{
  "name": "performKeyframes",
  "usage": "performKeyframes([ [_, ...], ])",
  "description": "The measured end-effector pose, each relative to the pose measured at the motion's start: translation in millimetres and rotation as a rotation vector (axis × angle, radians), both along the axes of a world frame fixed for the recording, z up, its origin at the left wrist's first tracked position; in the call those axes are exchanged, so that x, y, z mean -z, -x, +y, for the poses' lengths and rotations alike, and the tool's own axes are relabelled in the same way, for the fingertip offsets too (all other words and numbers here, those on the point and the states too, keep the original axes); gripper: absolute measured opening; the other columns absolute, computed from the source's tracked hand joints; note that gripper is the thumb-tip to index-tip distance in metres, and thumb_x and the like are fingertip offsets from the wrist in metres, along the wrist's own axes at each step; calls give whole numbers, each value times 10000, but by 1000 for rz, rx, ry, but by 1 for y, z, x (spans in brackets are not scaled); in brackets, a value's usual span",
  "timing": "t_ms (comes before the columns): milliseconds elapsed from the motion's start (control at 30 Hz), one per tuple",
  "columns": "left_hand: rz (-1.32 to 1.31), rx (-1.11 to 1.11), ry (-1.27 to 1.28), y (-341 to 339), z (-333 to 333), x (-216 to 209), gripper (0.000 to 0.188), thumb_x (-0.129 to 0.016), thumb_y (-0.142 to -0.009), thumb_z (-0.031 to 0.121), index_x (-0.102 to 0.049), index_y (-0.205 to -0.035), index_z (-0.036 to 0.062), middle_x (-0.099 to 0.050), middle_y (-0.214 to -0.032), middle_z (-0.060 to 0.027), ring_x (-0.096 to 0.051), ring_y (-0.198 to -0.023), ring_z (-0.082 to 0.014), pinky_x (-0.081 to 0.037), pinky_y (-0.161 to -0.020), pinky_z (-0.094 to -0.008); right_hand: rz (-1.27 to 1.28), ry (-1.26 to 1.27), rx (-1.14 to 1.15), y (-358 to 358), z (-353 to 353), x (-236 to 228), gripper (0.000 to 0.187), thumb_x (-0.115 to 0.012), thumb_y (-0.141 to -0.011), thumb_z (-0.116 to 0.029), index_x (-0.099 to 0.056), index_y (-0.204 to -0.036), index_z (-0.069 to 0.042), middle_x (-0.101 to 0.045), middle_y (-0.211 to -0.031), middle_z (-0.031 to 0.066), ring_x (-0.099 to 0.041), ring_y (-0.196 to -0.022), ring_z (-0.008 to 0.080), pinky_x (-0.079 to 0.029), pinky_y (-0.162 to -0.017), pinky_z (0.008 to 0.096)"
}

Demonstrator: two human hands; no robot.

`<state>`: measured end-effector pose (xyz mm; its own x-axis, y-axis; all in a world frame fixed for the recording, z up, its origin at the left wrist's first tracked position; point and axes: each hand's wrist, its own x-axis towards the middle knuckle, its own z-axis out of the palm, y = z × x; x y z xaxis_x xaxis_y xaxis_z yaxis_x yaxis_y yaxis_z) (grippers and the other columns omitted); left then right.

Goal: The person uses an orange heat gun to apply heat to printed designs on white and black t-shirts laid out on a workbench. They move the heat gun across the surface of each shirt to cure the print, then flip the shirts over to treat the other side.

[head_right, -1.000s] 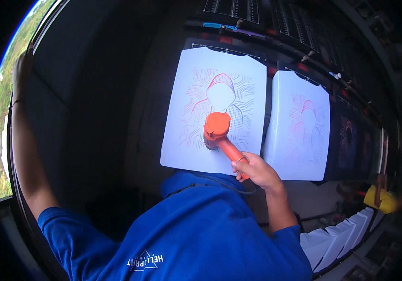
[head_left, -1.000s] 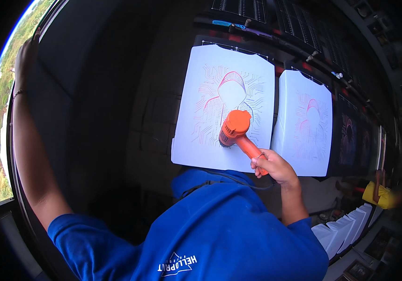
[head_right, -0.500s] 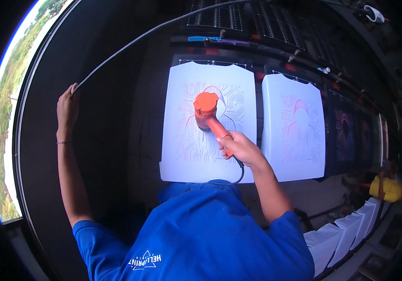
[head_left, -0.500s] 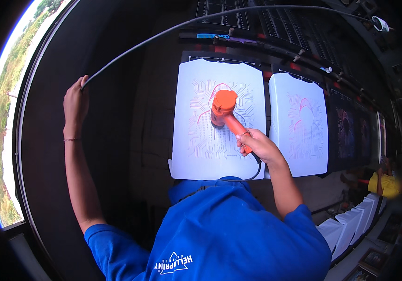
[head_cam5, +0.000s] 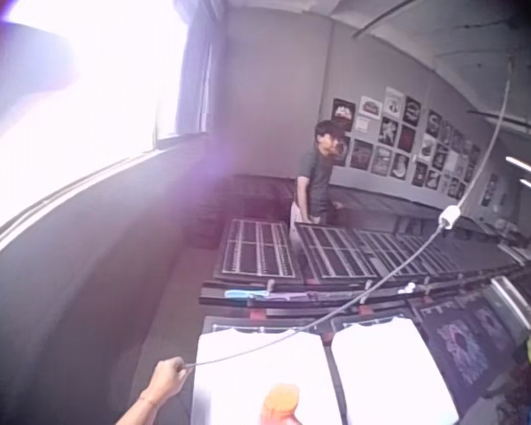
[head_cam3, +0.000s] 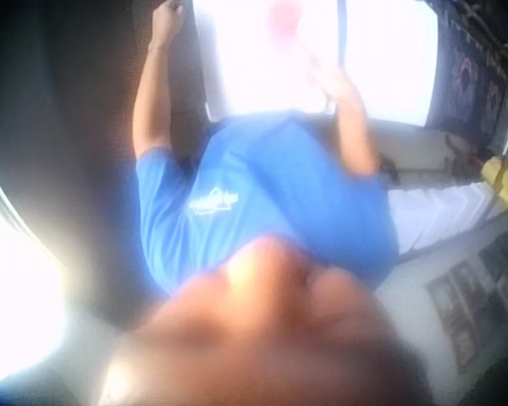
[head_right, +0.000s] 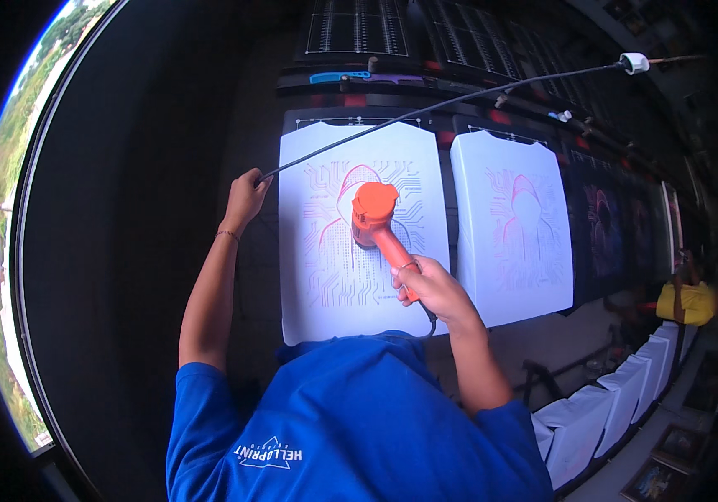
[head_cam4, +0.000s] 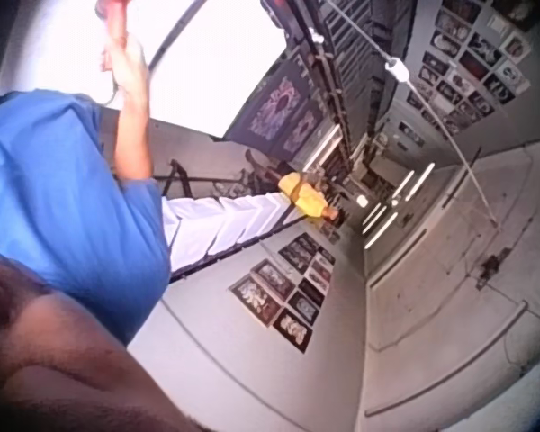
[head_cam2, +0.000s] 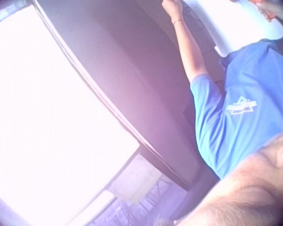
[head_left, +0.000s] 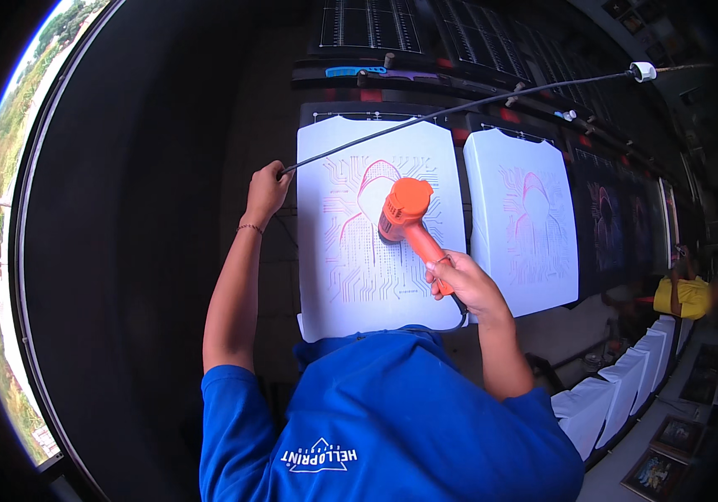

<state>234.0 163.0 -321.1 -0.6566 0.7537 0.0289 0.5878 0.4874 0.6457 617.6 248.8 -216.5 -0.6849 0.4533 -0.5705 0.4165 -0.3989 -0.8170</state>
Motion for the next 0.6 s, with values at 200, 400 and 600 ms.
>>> performKeyframes([
  [200, 5, 80, -180, -11, 55, 34, 196, -592, -879, 139, -595, -936, -48, -640, -927, -218, -626, -851, -380, -497, -767, -426, -31, 15, 44, -9, -1, -1, 289, -600, -924, -240, -552, -1019, 28, -577, -821, 47, -581, -652, 105, -493, -581, 259],
  [400, 42, 92, -204, -36, 71, 47, 248, -580, -881, 137, -584, -1070, -23, -614, -1060, -208, -627, -878, -373, -505, -799, -424, -61, 69, 64, -36, -15, -8, 306, -576, -940, -230, -537, -1087, 36, -575, -819, 49, -581, -670, 106, -493, -589, 265],
  [600, 85, 142, -177, -50, 65, 57, 418, -581, -876, 135, -513, -1266, 2, -543, -1251, -193, -583, -1080, -355, -494, -904, -401, -12, -17, 195, 2, 11, 2, 318, -582, -939, -233, -515, -1102, 32, -577, -826, 58, -573, -672, 119, -493, -597, 271],
])
